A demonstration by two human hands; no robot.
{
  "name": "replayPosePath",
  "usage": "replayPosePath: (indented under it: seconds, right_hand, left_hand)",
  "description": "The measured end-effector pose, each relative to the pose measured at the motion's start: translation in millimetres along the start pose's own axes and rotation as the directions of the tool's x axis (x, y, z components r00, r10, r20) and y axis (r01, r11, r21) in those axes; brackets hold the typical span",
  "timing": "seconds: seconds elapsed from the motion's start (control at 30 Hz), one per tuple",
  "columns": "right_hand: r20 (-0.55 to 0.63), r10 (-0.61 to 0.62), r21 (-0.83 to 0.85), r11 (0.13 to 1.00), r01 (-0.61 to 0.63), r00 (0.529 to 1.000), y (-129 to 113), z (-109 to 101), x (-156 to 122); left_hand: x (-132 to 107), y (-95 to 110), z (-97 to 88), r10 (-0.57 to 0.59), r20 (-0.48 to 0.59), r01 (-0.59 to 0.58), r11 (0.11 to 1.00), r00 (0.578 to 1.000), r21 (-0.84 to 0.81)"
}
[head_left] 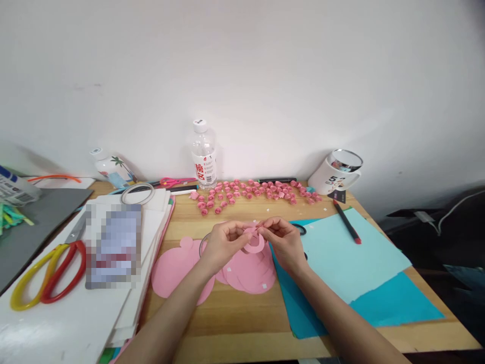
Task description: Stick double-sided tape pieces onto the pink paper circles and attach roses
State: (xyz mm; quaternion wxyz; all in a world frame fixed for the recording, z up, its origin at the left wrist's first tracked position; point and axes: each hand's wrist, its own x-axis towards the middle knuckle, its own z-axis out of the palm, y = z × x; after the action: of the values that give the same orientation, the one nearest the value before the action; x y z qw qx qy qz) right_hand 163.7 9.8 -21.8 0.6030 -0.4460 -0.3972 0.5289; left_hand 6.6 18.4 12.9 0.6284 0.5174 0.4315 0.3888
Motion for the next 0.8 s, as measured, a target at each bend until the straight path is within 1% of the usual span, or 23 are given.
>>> replayPosePath:
  seconds: [0.17, 0.3, 0.43, 0.6, 0.8]
  right_hand:
    - [0.004, -0.010, -0.008, 1.000, 0.010, 1.000, 4.4, -2.2, 1.2]
    - [0.037, 0.019, -0.015, 1.000, -0.019, 0.999, 7.4, -3.7, 1.6]
    - [0.042, 0.016, -0.018, 1.000, -0.016, 0.999, 7.7, -4.1, 1.4]
    - [0.063, -0.012, -0.013, 1.000, 0.013, 0.998, 7.1, -3.3, 0.8]
    - [0.072, -0.016, -0.024, 1.000, 0.017, 0.997, 5.3, -2.7, 0.1]
  left_hand:
    - [-0.3, 1.7, -0.4, -0.013, -0.005, 0.013, 1.000, 1.000, -0.025]
    - [-0.3, 2.0, -0.5, -0.021, 0.005, 0.021, 0.997, 1.000, -0.071]
    - [-0.3, 1.3, -1.4, -0.029, 0.058, 0.033, 0.997, 0.998, -0.075]
    - [-0.6, 1.7, -1.8, -0.008, 0.115, 0.014, 0.998, 0.993, -0.056]
    - [-0.2, 0.2, -1.5, -0.020, 0.100, 0.024, 0.999, 0.995, -0.037]
